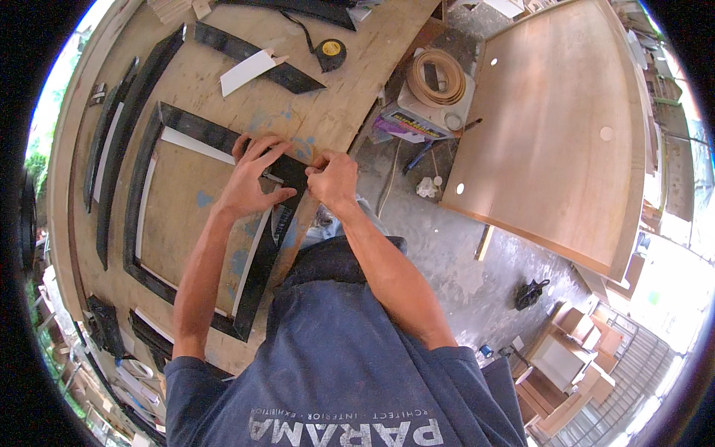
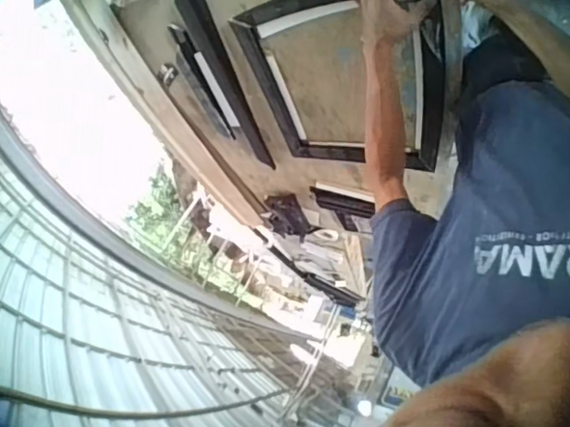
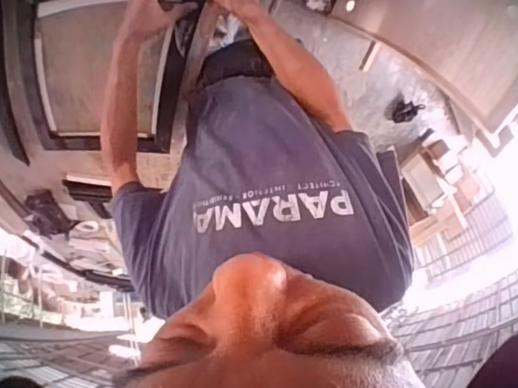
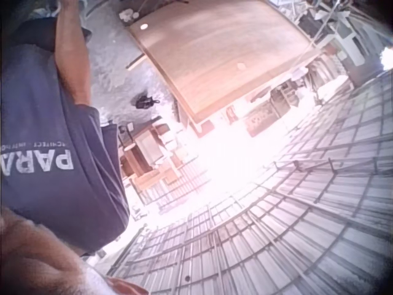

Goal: The person joins wooden frame pieces on a workbench, aligns a corner brace, and later retrieves a fastener from a tool bin in a workshop.

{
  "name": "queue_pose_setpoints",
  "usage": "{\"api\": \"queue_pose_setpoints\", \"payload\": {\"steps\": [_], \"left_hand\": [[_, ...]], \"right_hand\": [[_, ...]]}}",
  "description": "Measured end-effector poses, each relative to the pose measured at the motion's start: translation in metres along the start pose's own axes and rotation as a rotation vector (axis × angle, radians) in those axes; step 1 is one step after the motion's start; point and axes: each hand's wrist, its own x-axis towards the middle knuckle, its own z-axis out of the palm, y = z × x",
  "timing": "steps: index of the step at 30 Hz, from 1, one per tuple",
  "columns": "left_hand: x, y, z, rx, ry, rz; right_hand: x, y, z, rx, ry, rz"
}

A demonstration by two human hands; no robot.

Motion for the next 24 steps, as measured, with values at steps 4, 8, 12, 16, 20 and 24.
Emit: {"api": "queue_pose_setpoints", "payload": {"steps": [4,8,12,16,20,24], "left_hand": [[-0.013,0.01,0.007,0.004,0.211,-0.086],[-0.034,0.019,0.024,0.059,0.489,-0.174],[-0.046,0.049,0.032,0.21,0.347,-0.17],[-0.048,0.053,0.049,0.36,0.208,-0.179],[-0.048,0.064,0.075,0.537,0.127,-0.199],[-0.052,0.063,0.098,0.71,0.089,-0.241]], "right_hand": [[0.001,0.001,0.001,-0.022,0.011,-0.01],[0.002,0.003,0.002,0.012,-0.012,0.008],[0.003,0.007,0.001,0.038,-0.018,-0.022],[0.0,-0.002,-0.001,0.042,-0.043,0.022],[0.001,0.0,0.0,0.03,-0.018,-0.008],[0.0,-0.004,-0.002,-0.038,-0.028,-0.06]]}}
